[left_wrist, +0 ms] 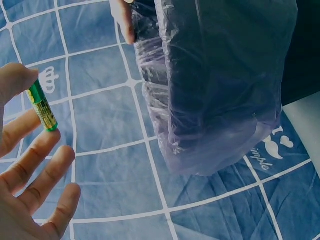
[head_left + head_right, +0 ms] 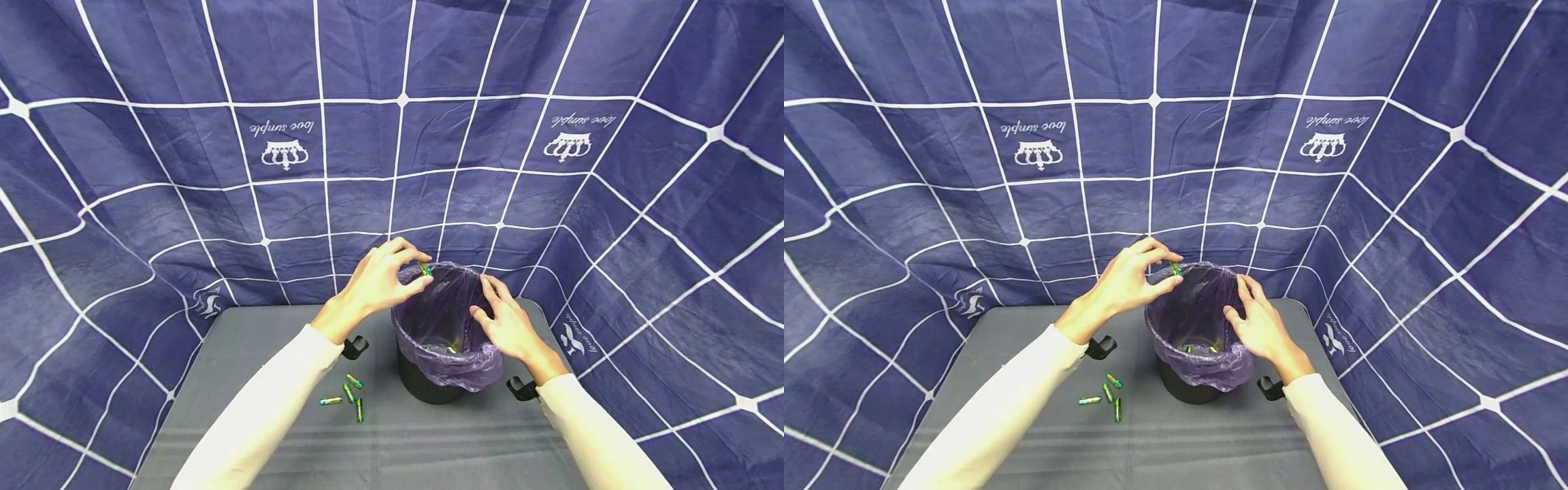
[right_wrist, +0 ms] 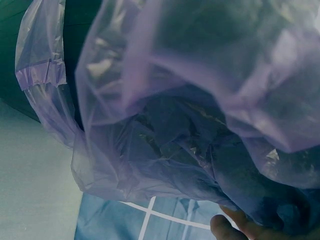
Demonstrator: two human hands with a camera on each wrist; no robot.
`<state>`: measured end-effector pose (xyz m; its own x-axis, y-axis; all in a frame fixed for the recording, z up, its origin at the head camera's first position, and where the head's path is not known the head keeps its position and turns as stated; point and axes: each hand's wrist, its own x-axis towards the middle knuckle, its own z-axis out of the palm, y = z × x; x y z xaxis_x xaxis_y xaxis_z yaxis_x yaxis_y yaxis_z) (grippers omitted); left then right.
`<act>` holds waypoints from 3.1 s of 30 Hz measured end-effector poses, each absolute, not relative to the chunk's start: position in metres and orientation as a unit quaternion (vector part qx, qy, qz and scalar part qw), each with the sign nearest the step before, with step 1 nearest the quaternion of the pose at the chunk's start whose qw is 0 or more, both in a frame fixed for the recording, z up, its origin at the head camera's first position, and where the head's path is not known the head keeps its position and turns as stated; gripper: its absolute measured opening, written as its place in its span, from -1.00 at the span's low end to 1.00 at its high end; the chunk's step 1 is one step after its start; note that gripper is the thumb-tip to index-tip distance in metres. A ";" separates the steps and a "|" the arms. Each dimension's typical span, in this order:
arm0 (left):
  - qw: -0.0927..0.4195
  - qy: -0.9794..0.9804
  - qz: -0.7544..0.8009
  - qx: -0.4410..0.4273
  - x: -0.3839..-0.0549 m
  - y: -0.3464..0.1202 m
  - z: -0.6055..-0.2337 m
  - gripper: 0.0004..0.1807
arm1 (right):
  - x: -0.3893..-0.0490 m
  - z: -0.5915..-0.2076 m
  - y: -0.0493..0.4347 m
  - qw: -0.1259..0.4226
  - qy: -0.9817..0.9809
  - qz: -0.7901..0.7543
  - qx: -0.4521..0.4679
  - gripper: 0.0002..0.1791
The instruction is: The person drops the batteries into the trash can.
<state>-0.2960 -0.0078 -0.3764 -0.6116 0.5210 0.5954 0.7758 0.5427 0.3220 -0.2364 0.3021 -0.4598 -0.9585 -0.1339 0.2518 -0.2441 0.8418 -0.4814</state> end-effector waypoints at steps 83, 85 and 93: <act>0.093 -0.914 -0.236 -0.317 -0.219 -0.126 -0.605 -0.49 | -0.236 -0.459 0.301 0.110 -0.951 0.272 0.099 -0.15; 0.085 -0.914 -0.236 -0.319 -0.216 -0.127 -0.612 -0.48 | -0.236 -0.459 0.301 0.109 -0.951 0.273 0.099 -0.15; 0.059 -0.919 -0.215 -0.325 -0.207 -0.134 -0.633 -0.47 | -0.234 -0.459 0.301 0.107 -0.951 0.273 0.099 -0.14</act>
<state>-0.2068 -0.1337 -0.6330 -0.7812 0.5728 0.2484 0.6235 0.6956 0.3569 -0.2345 0.3008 -0.4587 -0.9573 -0.1295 0.2585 -0.2470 0.8308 -0.4987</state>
